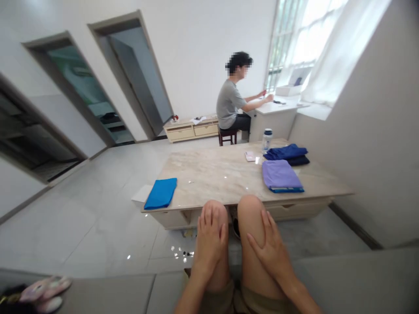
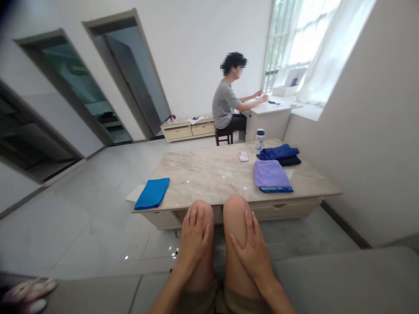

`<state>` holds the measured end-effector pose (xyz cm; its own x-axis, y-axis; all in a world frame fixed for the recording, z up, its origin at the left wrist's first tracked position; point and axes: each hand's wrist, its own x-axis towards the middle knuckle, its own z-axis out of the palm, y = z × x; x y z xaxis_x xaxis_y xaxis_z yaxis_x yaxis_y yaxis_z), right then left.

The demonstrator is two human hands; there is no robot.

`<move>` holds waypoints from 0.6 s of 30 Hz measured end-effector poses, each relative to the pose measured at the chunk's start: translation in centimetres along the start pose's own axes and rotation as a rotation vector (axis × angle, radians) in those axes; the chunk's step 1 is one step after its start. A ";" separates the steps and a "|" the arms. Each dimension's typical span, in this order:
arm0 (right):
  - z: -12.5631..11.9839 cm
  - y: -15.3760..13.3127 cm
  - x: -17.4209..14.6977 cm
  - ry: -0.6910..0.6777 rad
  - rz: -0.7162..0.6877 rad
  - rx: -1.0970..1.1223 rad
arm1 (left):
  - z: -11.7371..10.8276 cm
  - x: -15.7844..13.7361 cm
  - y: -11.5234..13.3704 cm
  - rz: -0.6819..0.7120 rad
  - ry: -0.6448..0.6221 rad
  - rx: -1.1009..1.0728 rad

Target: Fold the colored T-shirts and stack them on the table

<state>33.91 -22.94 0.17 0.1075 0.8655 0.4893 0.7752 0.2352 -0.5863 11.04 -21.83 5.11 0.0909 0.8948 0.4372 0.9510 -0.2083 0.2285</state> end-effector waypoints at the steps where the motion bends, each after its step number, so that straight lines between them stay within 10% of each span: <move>1: -0.1 -0.5 -0.2 -0.019 0.003 0.012 | 0.4 -0.8 -0.6 0.021 0.009 0.008; 11: 0.8 -7.2 0.4 -0.118 0.060 0.050 | 1.1 -1.4 -5.6 0.176 0.083 -0.094; 18: -0.5 -6.3 -0.1 -0.191 0.033 0.049 | 0.5 -3.2 -6.8 0.114 0.071 -0.138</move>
<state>29.31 -24.73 4.13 0.0088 0.9403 0.3403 0.7412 0.2223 -0.6335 4.41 -23.02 1.69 0.1702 0.8330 0.5265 0.8855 -0.3637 0.2892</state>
